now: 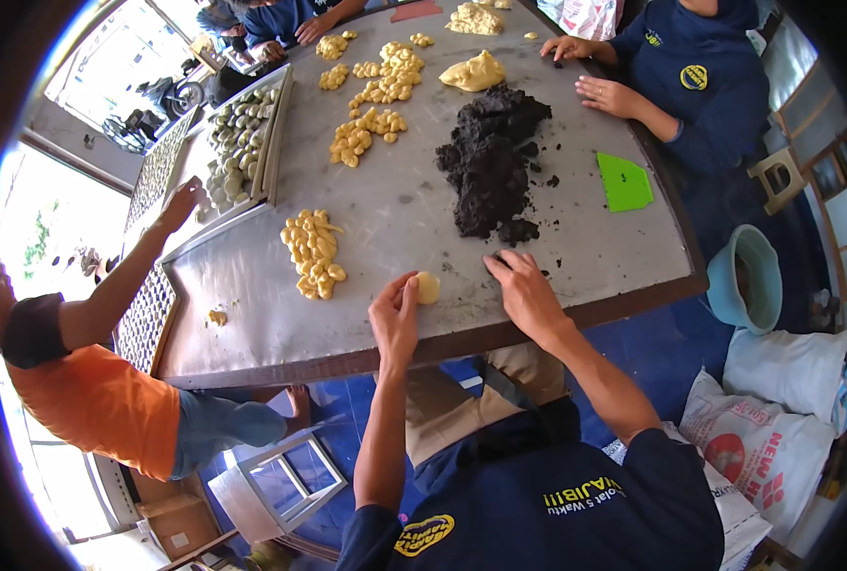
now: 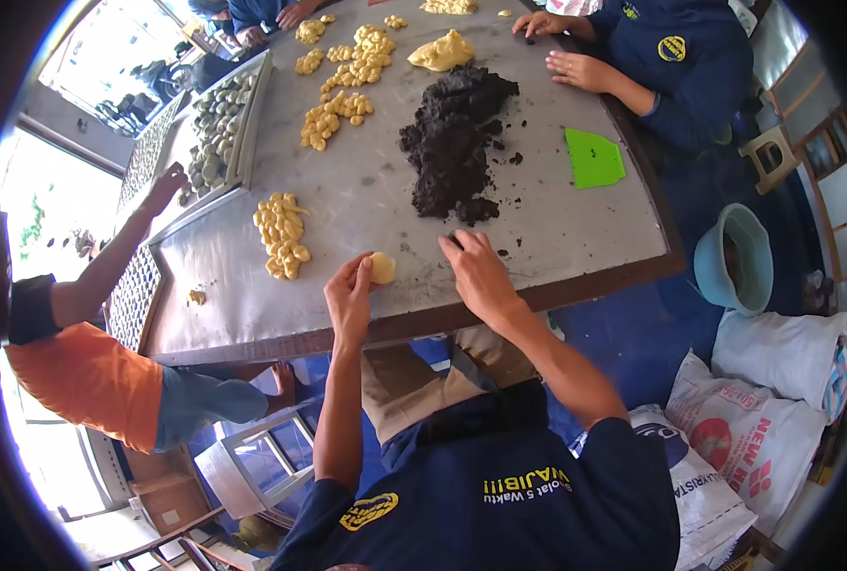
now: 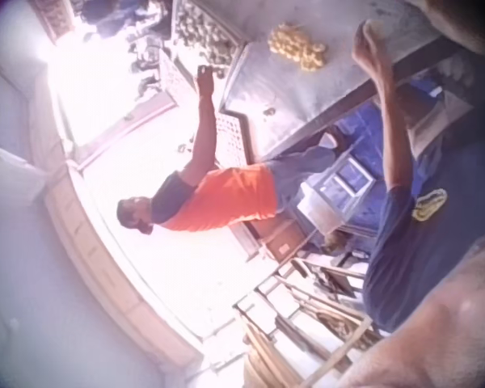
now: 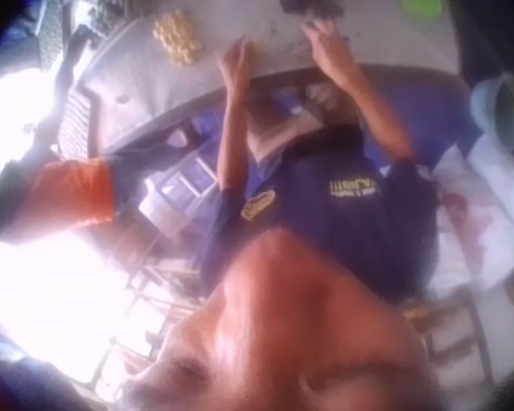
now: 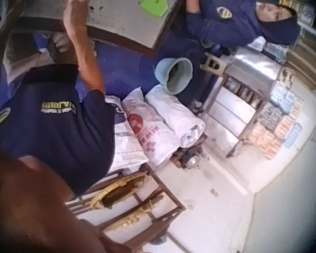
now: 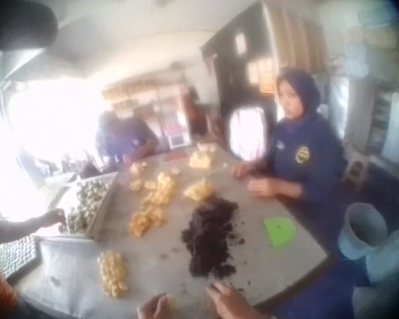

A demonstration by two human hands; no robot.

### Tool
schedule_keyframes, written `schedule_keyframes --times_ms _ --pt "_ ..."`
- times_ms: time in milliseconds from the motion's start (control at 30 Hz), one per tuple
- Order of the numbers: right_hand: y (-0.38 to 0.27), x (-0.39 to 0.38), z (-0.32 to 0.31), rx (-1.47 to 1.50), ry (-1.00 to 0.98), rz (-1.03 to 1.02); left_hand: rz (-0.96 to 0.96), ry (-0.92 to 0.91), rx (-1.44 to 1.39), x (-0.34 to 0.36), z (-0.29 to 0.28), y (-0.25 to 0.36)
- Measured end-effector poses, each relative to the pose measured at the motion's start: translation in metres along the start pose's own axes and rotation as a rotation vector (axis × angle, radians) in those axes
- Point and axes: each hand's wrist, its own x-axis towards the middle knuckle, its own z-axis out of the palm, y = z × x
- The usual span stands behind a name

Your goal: The person prepares pastries by flattening dough pieces, placing portions of filling inside the dough, and wrapping them into balls by hand.

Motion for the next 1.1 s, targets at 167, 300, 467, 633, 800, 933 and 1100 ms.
schedule_keyframes --times_ms 167,300,467,633,800,933,1100 --pt "-0.030 0.006 0.011 0.587 0.144 0.159 -0.028 -0.040 -0.107 -0.011 0.048 0.020" --pt "-0.032 0.014 -0.003 0.535 0.172 0.105 -0.102 -0.198 -0.625 -0.002 0.045 0.021" --pt "-0.050 0.017 0.006 0.494 0.207 -0.175 0.312 -0.263 0.248 0.020 0.023 0.004" --pt "-0.061 0.016 0.005 0.586 0.211 0.135 0.271 -0.106 0.337 0.001 0.033 0.005" --pt "-0.067 0.015 0.029 0.229 0.280 -0.054 0.238 -0.145 0.209 0.001 0.032 0.008" --pt "-0.058 0.028 0.007 0.546 0.164 0.059 0.279 -0.221 0.141 0.005 0.025 0.002" --pt "-0.026 0.044 0.005 0.504 -0.034 0.192 0.258 -0.373 0.091 0.004 0.028 0.014"
